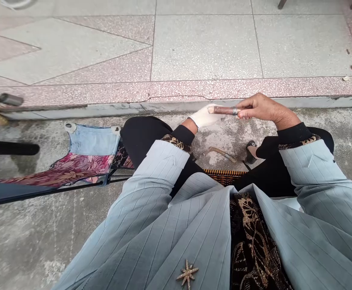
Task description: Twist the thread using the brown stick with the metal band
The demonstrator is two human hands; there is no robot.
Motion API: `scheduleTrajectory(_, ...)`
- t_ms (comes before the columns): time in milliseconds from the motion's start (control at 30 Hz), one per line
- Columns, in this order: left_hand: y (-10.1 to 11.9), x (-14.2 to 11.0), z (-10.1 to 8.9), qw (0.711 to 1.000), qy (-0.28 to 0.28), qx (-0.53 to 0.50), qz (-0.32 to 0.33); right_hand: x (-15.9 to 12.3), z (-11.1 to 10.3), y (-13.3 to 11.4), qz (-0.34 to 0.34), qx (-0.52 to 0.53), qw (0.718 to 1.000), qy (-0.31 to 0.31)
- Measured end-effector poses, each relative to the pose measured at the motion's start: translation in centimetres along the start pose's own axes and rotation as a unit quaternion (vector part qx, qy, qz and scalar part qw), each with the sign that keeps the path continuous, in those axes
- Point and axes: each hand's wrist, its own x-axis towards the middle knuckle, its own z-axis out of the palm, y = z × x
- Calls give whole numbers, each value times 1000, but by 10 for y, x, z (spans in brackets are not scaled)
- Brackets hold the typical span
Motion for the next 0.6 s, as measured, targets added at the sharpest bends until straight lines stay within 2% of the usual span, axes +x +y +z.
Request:
scheduleTrajectory(100, 10, -2, 17, 998, -48, -14, 48, 2, -2, 4, 61, 6, 994, 93)
scheduleTrajectory(200, 20, -3, 26, 992, -75, -19, 103, 8, -2, 11, 134, -43, 977, 162)
scheduleTrajectory(300, 27, -5, 24, 989, -91, -22, 110, 16, 0, 20, 190, -165, 953, 168)
scheduleTrajectory(367, 30, -8, 19, 991, -90, -9, 97, 20, 3, 25, 212, -246, 939, 116)
scheduleTrajectory(467, 30, -12, 11, 994, -80, 18, 78, 24, 8, 29, 221, -318, 922, -9)
scheduleTrajectory(600, 23, -13, 4, 995, -73, 28, 67, 23, 14, 28, 215, -295, 914, -177)
